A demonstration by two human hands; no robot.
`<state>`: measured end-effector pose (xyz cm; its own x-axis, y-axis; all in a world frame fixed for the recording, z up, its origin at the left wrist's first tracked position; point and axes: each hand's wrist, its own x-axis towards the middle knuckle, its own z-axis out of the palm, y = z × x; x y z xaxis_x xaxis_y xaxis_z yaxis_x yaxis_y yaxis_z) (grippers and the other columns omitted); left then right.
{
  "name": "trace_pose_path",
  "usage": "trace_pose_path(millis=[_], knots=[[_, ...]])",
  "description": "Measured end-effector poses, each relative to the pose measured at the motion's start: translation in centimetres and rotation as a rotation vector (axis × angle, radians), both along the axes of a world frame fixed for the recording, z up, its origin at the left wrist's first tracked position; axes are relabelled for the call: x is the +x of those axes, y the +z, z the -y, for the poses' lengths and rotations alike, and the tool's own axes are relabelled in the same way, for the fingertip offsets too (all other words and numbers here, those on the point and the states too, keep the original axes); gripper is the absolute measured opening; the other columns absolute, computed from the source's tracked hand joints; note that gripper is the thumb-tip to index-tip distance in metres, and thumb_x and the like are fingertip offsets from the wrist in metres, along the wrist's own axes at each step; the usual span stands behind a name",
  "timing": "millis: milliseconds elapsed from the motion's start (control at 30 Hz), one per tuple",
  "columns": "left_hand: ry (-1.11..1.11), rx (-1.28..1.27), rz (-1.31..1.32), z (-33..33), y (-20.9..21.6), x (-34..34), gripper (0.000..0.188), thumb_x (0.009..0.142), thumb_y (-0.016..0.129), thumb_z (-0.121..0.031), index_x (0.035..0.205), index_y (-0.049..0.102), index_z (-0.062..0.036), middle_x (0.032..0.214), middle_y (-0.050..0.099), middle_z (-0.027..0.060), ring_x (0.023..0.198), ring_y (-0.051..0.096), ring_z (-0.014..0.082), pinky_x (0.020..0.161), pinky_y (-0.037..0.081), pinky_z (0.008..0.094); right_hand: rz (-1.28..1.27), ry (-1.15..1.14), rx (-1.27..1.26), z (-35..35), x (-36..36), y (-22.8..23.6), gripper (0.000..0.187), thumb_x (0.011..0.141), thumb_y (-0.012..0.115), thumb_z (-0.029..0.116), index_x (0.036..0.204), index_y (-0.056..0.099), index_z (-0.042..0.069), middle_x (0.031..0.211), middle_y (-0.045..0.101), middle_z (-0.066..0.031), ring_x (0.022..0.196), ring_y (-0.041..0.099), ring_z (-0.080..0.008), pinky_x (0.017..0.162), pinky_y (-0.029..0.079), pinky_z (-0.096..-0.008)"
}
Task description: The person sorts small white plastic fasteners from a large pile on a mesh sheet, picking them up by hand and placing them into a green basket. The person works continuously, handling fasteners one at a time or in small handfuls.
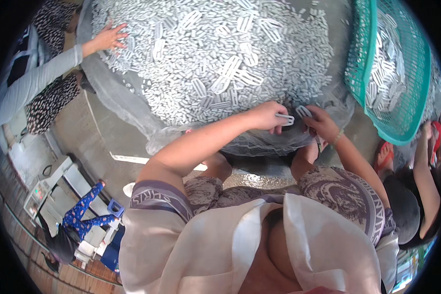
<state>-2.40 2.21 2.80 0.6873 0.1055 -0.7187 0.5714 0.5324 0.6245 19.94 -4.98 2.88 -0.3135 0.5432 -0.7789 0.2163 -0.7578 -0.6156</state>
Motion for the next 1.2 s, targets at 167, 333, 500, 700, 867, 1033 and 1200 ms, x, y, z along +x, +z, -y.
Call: trace_pose_path(millis=[167,333,500,700,867,1033,1200], knots=[[-0.220,0.426,0.278,-3.6,1.5,-5.4,0.025,0.070,0.071,-0.018,0.083,0.056,-0.0021,0.077,0.064,0.0070,0.079,0.062,0.0157,0.067,0.048,0.0300,-0.275,-0.203,-0.056,-1.5,-0.8,2.2,0.023,0.083,0.058,0.006,0.102,0.046,0.004,0.084,0.062,-0.0084,0.064,0.058,-0.0141,0.061,0.049,-0.0248],[-0.019,0.952,-0.430,-8.2,5.8,-7.9,0.042,0.063,0.077,-0.037,0.078,0.051,-0.0075,0.074,0.062,0.0080,0.069,0.062,0.0233,0.060,0.047,0.0338,0.113,0.139,0.314,-5.2,-1.9,2.6,0.022,0.074,0.070,0.018,0.079,0.054,0.004,0.065,0.056,-0.0055,0.061,0.058,-0.0152,0.058,0.046,-0.0297],[0.099,1.380,-0.519,-7.4,3.7,-7.3,0.043,0.065,0.075,-0.034,0.097,0.058,-0.0115,0.080,0.063,0.0072,0.070,0.063,0.0270,0.061,0.050,0.0357,0.468,0.408,0.941,-8.9,-7.0,3.3,0.026,0.075,0.068,0.025,0.089,0.057,0.007,0.074,0.058,-0.0099,0.071,0.060,-0.0269,0.064,0.047,-0.0354],[0.284,1.190,-0.296,-8.2,3.2,-9.8,0.028,0.071,0.068,-0.019,0.092,0.056,-0.0054,0.083,0.058,0.0074,0.074,0.060,0.0192,0.066,0.048,0.0322,0.549,0.866,1.179,-12.9,-11.9,2.5,0.055,0.069,0.070,0.029,0.114,0.047,0.008,0.086,0.052,-0.0086,0.075,0.058,-0.0257,0.065,0.047,-0.0349],[1.148,0.149,0.256,-12.7,4.4,-15.6,0.013,0.073,0.059,-0.009,0.085,0.054,-0.0065,0.070,0.056,0.0051,0.067,0.054,0.0142,0.061,0.043,0.0250,0.585,0.804,1.363,-13.0,-11.7,0.4,0.038,0.070,0.069,0.022,0.102,0.051,0.009,0.087,0.052,-0.0082,0.076,0.059,-0.0242,0.065,0.047,-0.0352],[0.889,1.043,-0.677,-15.2,0.5,-22.5,0.039,0.066,0.075,-0.033,0.089,0.059,-0.0069,0.084,0.063,0.0134,0.080,0.061,0.0268,0.073,0.047,0.0347,0.404,0.536,1.223,-12.9,-9.8,2.1,0.016,0.070,0.065,0.007,0.085,0.059,0.007,0.083,0.053,-0.0104,0.070,0.056,-0.0237,0.063,0.046,-0.0347],[0.557,1.099,-0.912,-15.7,1.7,-21.1,0.044,0.060,0.079,-0.037,0.089,0.063,-0.0078,0.086,0.065,0.0147,0.083,0.062,0.0279,0.075,0.048,0.0350,0.046,0.020,0.806,-15.4,-5.6,1.4,0.016,0.076,0.064,0.009,0.091,0.059,0.006,0.075,0.057,-0.0032,0.067,0.054,-0.0141,0.054,0.040,-0.0251]])
